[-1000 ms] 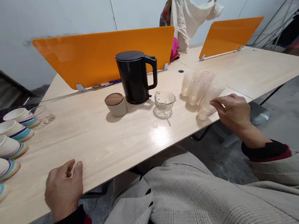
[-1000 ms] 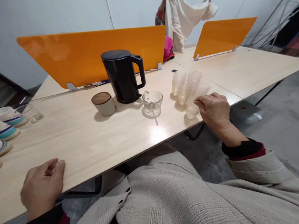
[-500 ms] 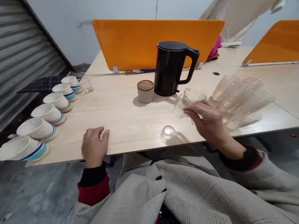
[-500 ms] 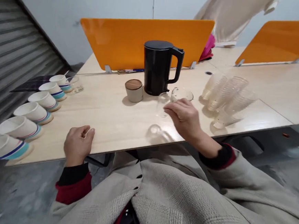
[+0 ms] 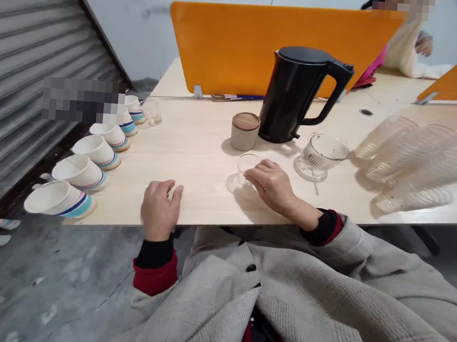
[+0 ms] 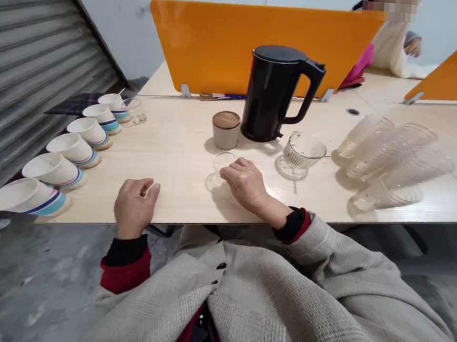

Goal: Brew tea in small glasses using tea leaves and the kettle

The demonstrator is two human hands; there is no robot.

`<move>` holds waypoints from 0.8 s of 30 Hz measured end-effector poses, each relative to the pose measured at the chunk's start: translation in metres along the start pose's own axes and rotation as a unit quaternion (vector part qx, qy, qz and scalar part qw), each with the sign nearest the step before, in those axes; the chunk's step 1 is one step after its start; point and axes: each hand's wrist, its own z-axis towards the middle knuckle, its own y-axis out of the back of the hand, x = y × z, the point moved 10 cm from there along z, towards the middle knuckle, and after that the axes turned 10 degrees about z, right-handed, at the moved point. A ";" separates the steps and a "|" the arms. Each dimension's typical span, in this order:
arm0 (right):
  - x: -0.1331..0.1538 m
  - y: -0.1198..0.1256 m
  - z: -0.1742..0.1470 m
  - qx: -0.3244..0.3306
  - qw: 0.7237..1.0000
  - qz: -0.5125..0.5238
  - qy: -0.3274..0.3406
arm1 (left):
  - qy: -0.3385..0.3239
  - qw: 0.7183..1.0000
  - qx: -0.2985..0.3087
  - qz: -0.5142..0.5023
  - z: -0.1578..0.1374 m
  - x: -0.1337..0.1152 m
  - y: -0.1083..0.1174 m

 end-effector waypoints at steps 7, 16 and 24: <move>0.007 0.000 -0.004 -0.008 1.000 -0.010 0.009 | -0.002 1.000 -0.002 -0.001 0.000 0.000 0.000; 0.004 0.034 0.000 -0.079 0.996 0.040 -0.011 | -0.009 1.000 0.000 -0.001 0.000 -0.001 0.001; -0.087 0.053 0.052 -0.101 0.982 0.016 -0.160 | -0.019 1.000 0.002 0.000 -0.001 -0.004 0.001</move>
